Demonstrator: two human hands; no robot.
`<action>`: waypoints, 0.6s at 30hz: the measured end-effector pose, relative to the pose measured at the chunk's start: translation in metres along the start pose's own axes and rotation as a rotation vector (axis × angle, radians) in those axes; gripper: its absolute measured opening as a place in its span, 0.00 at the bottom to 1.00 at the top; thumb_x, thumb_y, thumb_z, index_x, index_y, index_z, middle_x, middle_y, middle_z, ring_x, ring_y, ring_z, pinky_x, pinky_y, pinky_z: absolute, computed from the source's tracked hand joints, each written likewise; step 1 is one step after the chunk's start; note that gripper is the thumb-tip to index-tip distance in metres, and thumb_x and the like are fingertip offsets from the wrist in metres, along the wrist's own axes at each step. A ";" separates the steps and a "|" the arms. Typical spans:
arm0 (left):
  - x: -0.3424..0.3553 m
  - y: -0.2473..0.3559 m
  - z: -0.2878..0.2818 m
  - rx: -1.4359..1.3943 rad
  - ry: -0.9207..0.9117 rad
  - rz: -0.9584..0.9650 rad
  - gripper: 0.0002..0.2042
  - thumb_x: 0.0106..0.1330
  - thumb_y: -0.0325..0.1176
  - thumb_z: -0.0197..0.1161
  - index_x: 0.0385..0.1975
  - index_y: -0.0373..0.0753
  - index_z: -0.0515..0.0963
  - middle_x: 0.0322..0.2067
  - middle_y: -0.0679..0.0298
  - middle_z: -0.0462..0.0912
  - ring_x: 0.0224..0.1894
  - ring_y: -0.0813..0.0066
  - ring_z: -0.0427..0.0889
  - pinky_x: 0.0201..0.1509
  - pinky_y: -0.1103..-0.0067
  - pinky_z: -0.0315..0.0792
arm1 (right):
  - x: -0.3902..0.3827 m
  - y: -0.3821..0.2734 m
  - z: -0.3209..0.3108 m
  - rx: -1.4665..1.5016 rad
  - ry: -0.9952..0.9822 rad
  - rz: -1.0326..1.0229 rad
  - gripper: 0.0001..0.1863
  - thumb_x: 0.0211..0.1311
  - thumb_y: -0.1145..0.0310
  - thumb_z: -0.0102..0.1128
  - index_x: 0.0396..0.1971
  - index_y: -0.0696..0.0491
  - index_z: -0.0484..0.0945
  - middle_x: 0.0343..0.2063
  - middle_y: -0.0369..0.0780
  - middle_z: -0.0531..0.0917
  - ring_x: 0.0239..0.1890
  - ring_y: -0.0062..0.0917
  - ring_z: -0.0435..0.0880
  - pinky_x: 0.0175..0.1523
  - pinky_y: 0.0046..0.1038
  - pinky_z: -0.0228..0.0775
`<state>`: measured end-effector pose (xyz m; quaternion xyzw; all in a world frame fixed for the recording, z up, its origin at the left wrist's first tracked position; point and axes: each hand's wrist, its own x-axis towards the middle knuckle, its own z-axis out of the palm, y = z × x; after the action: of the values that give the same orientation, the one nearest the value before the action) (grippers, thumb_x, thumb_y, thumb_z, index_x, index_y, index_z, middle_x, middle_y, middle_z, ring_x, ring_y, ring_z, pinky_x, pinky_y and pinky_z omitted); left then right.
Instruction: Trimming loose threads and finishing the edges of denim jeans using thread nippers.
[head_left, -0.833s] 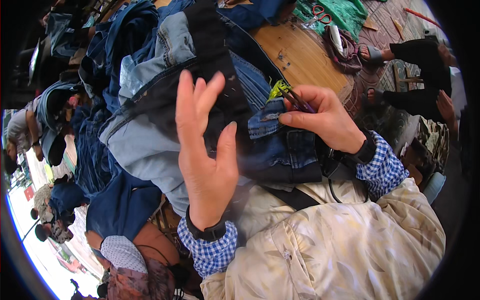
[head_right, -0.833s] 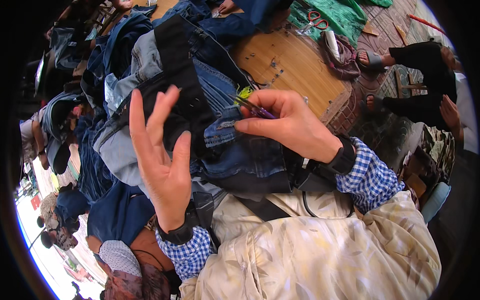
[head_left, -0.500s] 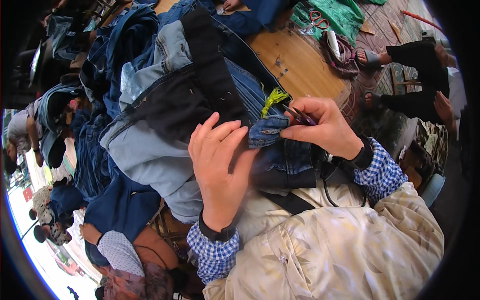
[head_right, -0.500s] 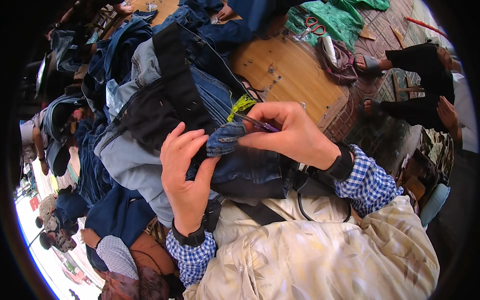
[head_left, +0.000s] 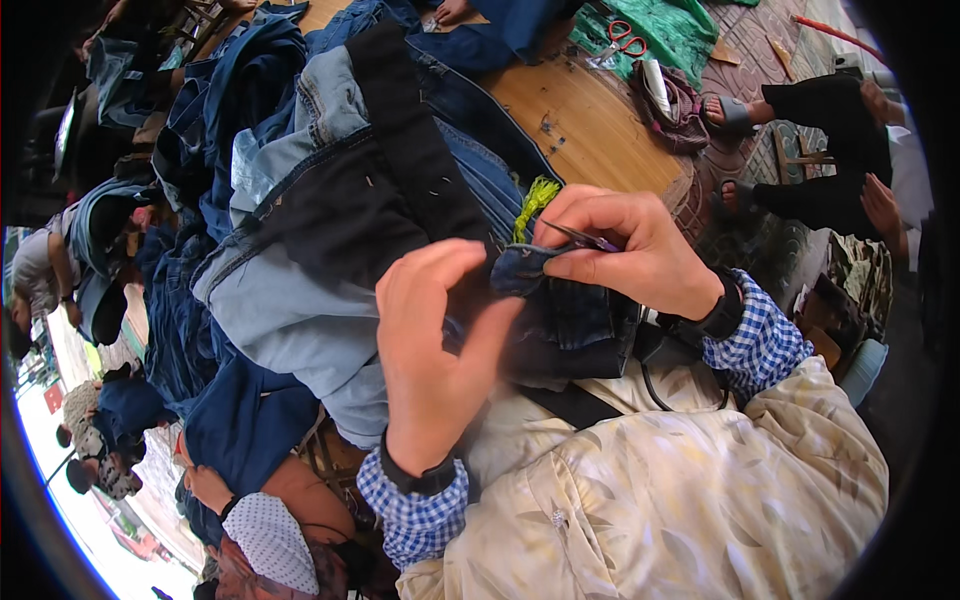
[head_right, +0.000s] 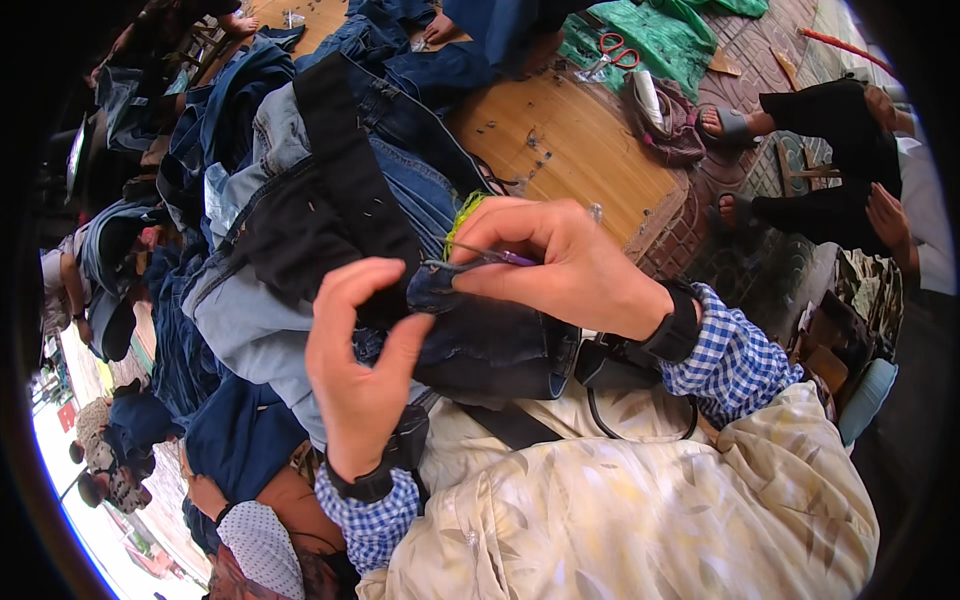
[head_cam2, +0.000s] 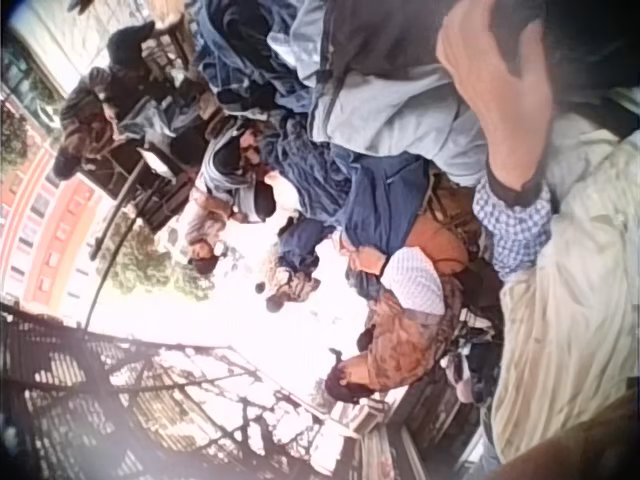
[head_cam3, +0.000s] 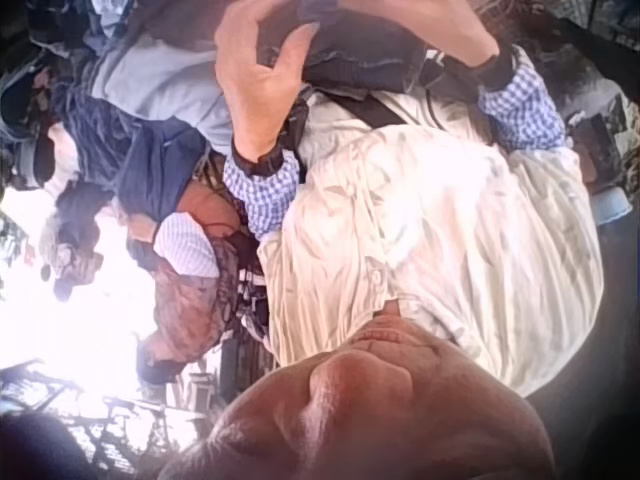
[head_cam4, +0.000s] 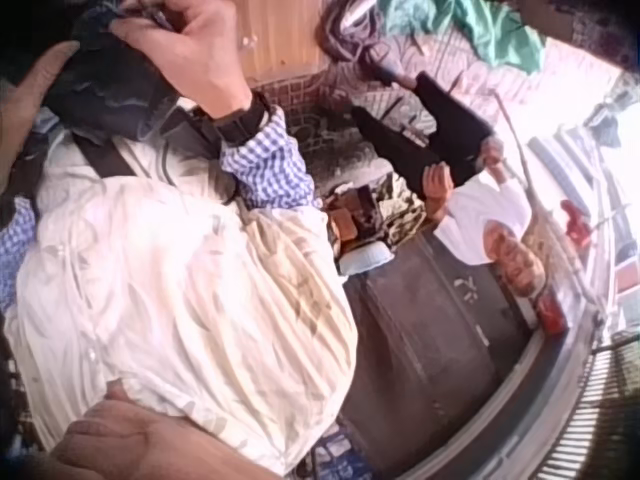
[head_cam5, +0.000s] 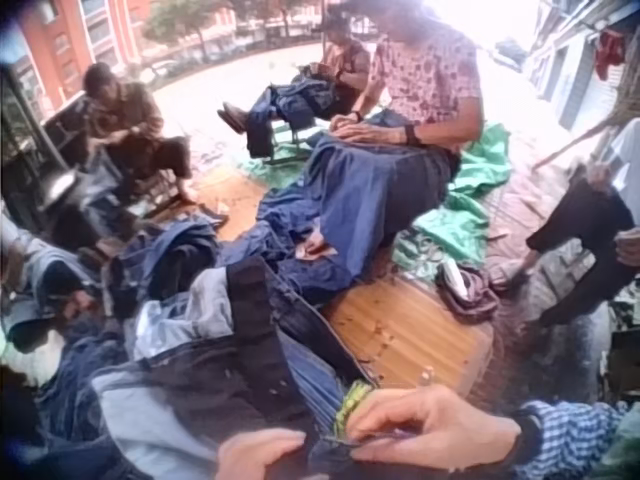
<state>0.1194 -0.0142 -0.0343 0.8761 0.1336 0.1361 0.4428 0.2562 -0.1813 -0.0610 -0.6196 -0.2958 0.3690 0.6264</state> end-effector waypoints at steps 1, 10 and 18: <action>0.002 0.007 -0.005 -0.067 -0.002 -0.068 0.14 0.58 0.21 0.64 0.45 0.35 0.78 0.44 0.59 0.80 0.48 0.59 0.78 0.63 0.70 0.64 | 0.000 0.001 0.002 0.052 -0.018 -0.008 0.06 0.58 0.80 0.66 0.35 0.60 0.81 0.34 0.33 0.80 0.33 0.12 0.75 0.36 0.17 0.64; 0.015 -0.004 -0.014 -0.246 -0.267 -0.040 0.09 0.58 0.18 0.60 0.39 0.34 0.78 0.36 0.62 0.80 0.40 0.66 0.73 0.44 0.77 0.68 | -0.001 -0.015 0.004 -0.148 -0.093 0.045 0.06 0.61 0.79 0.62 0.38 0.59 0.80 0.31 0.32 0.80 0.34 0.10 0.74 0.38 0.16 0.66; 0.004 -0.011 -0.023 -0.404 -0.276 -0.098 0.08 0.56 0.16 0.63 0.33 0.34 0.79 0.35 0.63 0.79 0.36 0.73 0.73 0.37 0.83 0.68 | 0.011 -0.020 0.012 0.120 -0.127 0.236 0.08 0.62 0.72 0.66 0.37 0.58 0.79 0.29 0.29 0.79 0.30 0.07 0.72 0.34 0.14 0.63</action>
<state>0.1141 0.0105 -0.0302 0.7725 0.0840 0.0174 0.6293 0.2544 -0.1645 -0.0412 -0.5869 -0.2372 0.4958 0.5946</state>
